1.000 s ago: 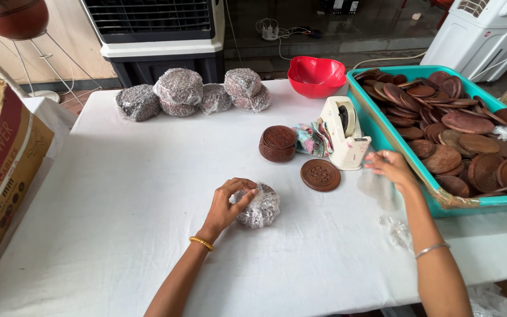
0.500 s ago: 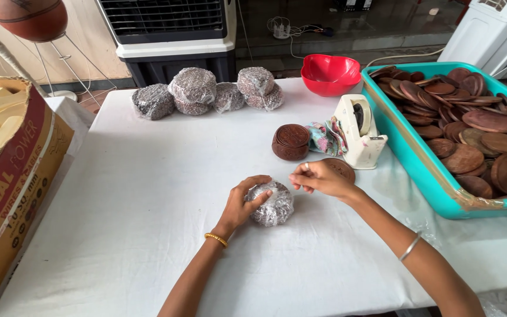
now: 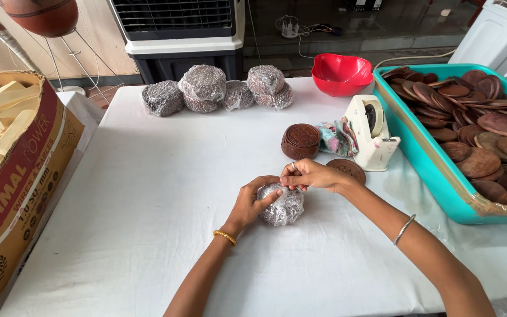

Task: The recorder uses a cloth to wipe and clean small wooden bowls and matching lids on a workshop table.

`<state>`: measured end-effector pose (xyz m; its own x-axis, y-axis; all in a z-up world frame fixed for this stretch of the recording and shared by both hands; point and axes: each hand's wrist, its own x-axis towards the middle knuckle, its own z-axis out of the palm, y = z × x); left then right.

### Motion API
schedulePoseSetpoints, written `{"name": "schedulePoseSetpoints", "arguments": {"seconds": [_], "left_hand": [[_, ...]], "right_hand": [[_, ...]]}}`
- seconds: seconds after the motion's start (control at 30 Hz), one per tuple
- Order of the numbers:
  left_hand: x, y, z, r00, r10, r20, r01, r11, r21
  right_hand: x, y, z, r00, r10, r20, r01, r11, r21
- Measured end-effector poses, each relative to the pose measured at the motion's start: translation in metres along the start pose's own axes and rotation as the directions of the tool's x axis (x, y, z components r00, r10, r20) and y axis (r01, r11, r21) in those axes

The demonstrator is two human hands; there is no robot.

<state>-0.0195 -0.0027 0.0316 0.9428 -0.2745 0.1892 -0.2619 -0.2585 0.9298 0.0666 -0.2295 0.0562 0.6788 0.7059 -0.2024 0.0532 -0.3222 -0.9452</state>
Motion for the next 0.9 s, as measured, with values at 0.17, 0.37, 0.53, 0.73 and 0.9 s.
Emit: {"name": "schedulePoseSetpoints", "arguments": {"seconds": [0.17,0.37,0.53,0.73,0.9], "left_hand": [[0.000,-0.007,0.001,0.998,0.063,-0.011,-0.062,0.997,0.047],[0.002,-0.003,-0.002,0.990,0.141,-0.030,-0.136,0.982,0.131],[-0.001,0.001,0.003,0.959,0.257,-0.119,-0.229,0.951,0.207],[-0.006,0.007,0.012,0.881,0.433,-0.191,-0.320,0.843,0.433],[-0.012,0.019,0.013,0.739,0.629,-0.240,-0.405,0.700,0.588]], "right_hand": [[-0.005,0.001,0.004,0.998,-0.068,0.009,0.068,0.997,0.048],[-0.014,-0.001,0.012,0.992,-0.101,-0.072,0.111,0.982,0.151],[-0.020,-0.001,0.018,0.984,-0.139,-0.109,0.159,0.966,0.203],[-0.022,-0.001,0.023,0.983,-0.130,-0.132,0.157,0.962,0.224],[-0.024,-0.001,0.025,0.980,-0.109,-0.168,0.143,0.968,0.206]]}}
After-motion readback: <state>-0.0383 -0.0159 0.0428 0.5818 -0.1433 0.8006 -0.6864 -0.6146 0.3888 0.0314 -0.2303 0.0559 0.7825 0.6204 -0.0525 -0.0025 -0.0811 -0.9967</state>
